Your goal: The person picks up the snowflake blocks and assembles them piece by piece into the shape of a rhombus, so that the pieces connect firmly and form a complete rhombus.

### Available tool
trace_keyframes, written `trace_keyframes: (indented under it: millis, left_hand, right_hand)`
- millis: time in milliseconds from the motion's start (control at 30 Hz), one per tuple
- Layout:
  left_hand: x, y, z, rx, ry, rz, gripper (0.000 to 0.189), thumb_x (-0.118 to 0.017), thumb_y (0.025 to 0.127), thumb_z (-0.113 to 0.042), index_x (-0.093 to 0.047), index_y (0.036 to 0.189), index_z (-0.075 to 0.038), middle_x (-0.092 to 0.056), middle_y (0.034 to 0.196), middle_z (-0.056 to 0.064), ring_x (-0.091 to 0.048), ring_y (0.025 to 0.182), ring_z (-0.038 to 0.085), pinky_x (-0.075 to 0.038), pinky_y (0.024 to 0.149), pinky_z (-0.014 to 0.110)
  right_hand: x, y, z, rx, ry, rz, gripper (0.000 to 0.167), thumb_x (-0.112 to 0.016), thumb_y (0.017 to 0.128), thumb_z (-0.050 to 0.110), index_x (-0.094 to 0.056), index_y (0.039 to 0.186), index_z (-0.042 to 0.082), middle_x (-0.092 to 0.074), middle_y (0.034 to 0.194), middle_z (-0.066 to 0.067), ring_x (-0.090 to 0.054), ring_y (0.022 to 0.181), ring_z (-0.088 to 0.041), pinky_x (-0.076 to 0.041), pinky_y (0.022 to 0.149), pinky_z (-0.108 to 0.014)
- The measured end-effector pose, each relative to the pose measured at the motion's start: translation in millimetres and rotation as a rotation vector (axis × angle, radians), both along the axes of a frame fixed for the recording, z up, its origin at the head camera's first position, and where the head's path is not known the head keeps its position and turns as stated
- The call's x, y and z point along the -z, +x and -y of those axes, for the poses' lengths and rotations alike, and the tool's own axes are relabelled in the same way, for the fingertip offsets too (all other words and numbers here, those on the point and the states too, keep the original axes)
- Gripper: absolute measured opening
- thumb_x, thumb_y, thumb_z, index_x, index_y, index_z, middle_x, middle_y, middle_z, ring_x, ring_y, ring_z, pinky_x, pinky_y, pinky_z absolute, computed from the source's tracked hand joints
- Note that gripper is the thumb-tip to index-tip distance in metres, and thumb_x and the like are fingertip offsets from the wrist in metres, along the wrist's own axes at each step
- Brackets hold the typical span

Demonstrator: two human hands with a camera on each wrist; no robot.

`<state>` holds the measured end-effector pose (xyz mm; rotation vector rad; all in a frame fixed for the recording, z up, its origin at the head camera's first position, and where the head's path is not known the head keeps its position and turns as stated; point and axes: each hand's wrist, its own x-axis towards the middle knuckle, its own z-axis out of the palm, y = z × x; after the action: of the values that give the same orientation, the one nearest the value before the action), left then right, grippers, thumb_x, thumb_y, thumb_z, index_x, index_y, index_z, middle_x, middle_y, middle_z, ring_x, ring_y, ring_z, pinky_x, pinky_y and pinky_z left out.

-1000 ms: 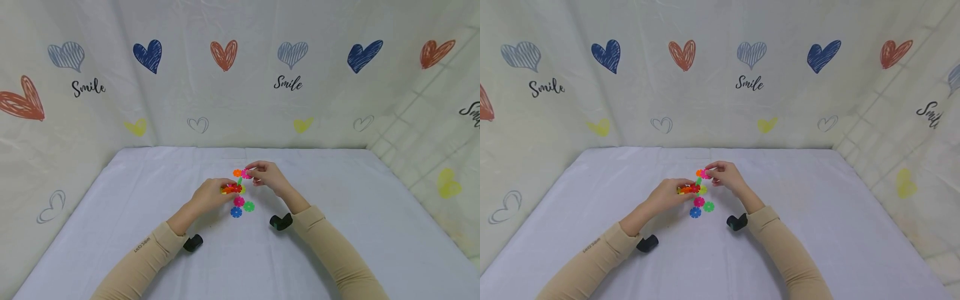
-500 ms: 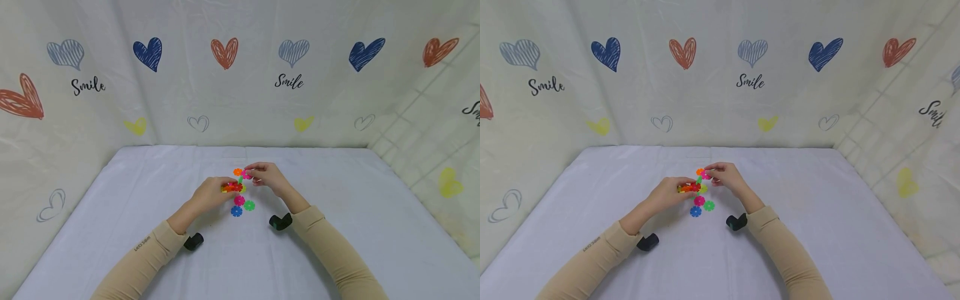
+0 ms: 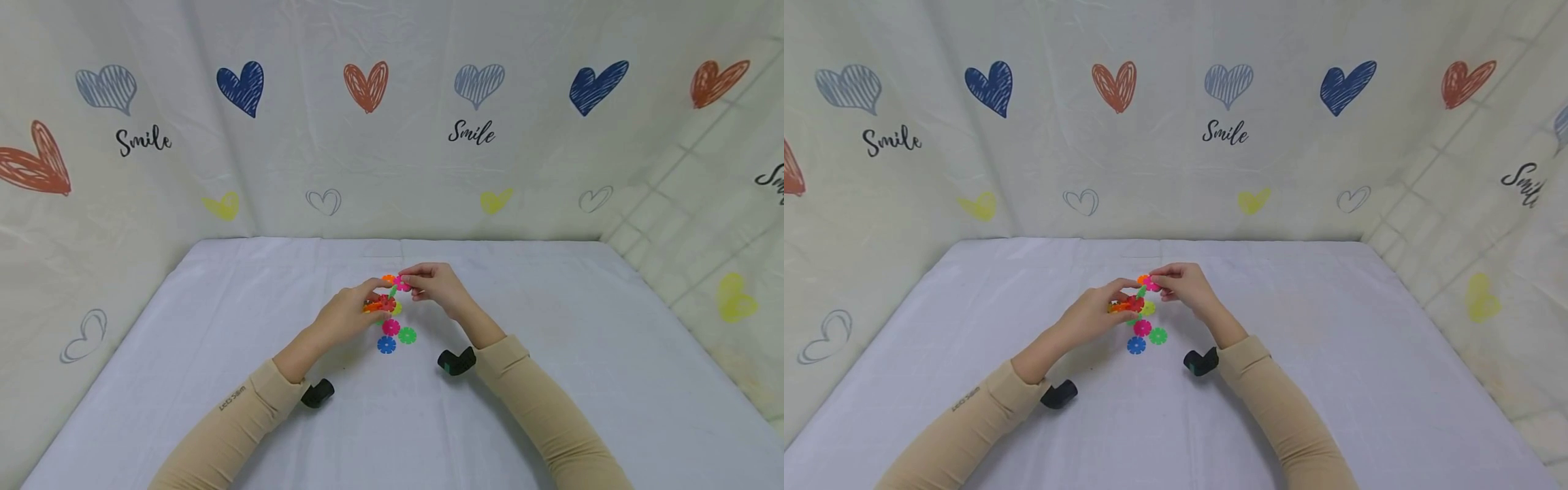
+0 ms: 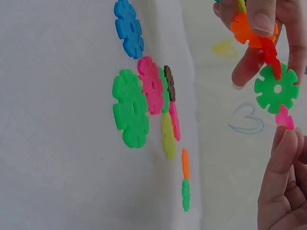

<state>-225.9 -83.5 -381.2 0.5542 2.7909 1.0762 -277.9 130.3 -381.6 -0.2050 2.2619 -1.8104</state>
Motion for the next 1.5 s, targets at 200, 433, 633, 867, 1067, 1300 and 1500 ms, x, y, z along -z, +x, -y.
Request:
trace_keyframes:
  millis: [200, 433, 633, 867, 1067, 1300, 1500]
  left_hand:
    - [-0.6, 0.3, -0.4, 0.046, 0.036, -0.020, 0.059, -0.075, 0.096, -0.023, -0.049, 0.149, -0.026, -0.070, 0.125, 0.009, -0.067, 0.112, 0.027, -0.056, 0.090, 0.047]
    - [-0.5, -1.4, -1.6, 0.071, 0.041, -0.035, 0.053, -0.075, 0.096, -0.021, -0.052, 0.144, -0.022, -0.069, 0.127, 0.009, -0.067, 0.111, 0.026, -0.057, 0.088, 0.043]
    - [0.0, -1.8, -2.6, 0.073, 0.028, -0.024, 0.046, -0.074, 0.097, -0.020, -0.055, 0.139, -0.019, -0.068, 0.130, 0.009, -0.066, 0.115, 0.027, -0.057, 0.089, 0.043]
    - [-2.3, -2.0, -4.0, 0.095, 0.011, -0.051, 0.047, -0.075, 0.096, -0.019, -0.058, 0.140, -0.017, -0.069, 0.130, 0.007, -0.067, 0.113, 0.026, -0.056, 0.092, 0.044]
    - [-0.5, -2.4, -5.7, 0.097, -0.002, -0.067, 0.049, -0.075, 0.095, -0.019, -0.058, 0.141, -0.018, -0.070, 0.128, 0.008, -0.067, 0.113, 0.025, -0.057, 0.090, 0.042]
    - [-0.8, -1.8, -5.9, 0.090, -0.009, -0.073, 0.049, -0.075, 0.095, -0.020, -0.059, 0.141, -0.018, -0.070, 0.127, 0.008, -0.068, 0.111, 0.026, -0.058, 0.088, 0.042]
    - [-2.7, -1.2, -5.8, 0.101, -0.003, -0.078, 0.048, -0.076, 0.094, -0.018, -0.060, 0.139, -0.016, -0.071, 0.126, 0.010, -0.068, 0.112, 0.027, -0.057, 0.090, 0.043]
  right_hand:
    - [-0.1, 0.9, -0.9, 0.001, -0.038, -0.010, 0.026, -0.065, 0.100, 0.006, -0.068, 0.120, -0.010, -0.070, 0.087, -0.007, -0.065, 0.066, -0.012, -0.059, 0.070, -0.024]
    - [-0.7, 1.4, -0.2, 0.007, -0.071, -0.002, 0.028, -0.065, 0.100, 0.004, -0.066, 0.122, -0.014, -0.072, 0.088, -0.007, -0.068, 0.066, -0.012, -0.059, 0.070, -0.024]
    - [-1.8, 0.5, -2.9, 0.006, -0.045, 0.007, 0.030, -0.066, 0.100, 0.006, -0.066, 0.122, -0.013, -0.071, 0.084, -0.005, -0.067, 0.064, -0.010, -0.059, 0.070, -0.023]
    - [-5.6, 3.7, -6.2, 0.003, -0.028, -0.019, 0.028, -0.066, 0.100, 0.006, -0.066, 0.121, -0.014, -0.070, 0.080, -0.006, -0.067, 0.063, -0.010, -0.059, 0.069, -0.023]
    - [-6.9, 5.2, -6.3, 0.007, -0.034, -0.016, 0.028, -0.066, 0.099, 0.005, -0.067, 0.120, -0.014, -0.070, 0.080, -0.005, -0.067, 0.063, -0.010, -0.059, 0.068, -0.023]
    - [-4.3, 5.8, -5.8, 0.029, -0.062, -0.005, 0.026, -0.066, 0.099, 0.003, -0.067, 0.118, -0.015, -0.072, 0.086, -0.007, -0.067, 0.063, -0.011, -0.059, 0.068, -0.023]
    - [-3.1, 7.3, -5.3, 0.039, -0.081, 0.004, 0.025, -0.066, 0.099, 0.002, -0.066, 0.117, -0.016, -0.073, 0.089, -0.009, -0.067, 0.062, -0.011, -0.059, 0.068, -0.023]
